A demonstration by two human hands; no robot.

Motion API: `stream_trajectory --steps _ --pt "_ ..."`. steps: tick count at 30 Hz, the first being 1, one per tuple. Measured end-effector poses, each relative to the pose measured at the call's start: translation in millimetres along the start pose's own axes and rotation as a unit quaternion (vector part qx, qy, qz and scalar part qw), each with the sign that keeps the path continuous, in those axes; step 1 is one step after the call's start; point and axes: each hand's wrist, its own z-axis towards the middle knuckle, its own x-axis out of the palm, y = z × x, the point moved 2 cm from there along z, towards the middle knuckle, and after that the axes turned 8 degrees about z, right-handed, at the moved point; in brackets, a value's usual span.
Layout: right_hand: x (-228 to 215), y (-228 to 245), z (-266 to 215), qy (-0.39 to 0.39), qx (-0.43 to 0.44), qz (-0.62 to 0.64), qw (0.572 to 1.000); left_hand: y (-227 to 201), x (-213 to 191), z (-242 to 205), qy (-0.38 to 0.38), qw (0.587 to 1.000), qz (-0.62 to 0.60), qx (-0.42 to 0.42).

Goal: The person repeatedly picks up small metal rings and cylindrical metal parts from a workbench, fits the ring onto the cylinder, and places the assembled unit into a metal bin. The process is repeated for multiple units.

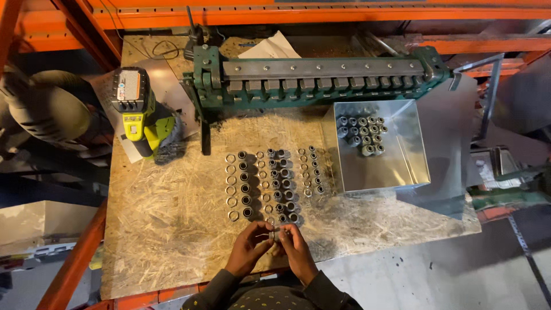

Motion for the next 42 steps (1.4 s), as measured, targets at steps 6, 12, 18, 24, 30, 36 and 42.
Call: stream_trajectory --steps 6,12,18,24,30,36,42 --pt "-5 -29 10 -0.026 0.0 -0.028 0.999 -3 -5 1 -0.048 0.982 0.063 -0.173" --pt "-1 -28 -1 -0.03 0.006 -0.009 0.999 18 -7 -9 -0.015 0.997 0.066 -0.028" --pt "0 -34 -1 -0.002 -0.041 0.089 0.995 11 -5 -13 -0.038 0.989 0.133 -0.045" --pt "-4 -38 -6 -0.046 -0.038 -0.023 0.998 -17 -3 -20 -0.04 0.979 0.122 -0.16" --pt "-8 -57 0 -0.057 -0.037 0.024 0.997 3 -2 -15 -0.015 0.992 0.079 -0.1" --pt "-2 -41 -5 -0.045 -0.048 0.052 0.996 7 -3 -20 0.0 0.988 0.148 -0.037" --pt "-4 -53 -2 -0.035 -0.061 0.038 0.997 0 -1 -18 -0.062 0.981 0.13 -0.127"
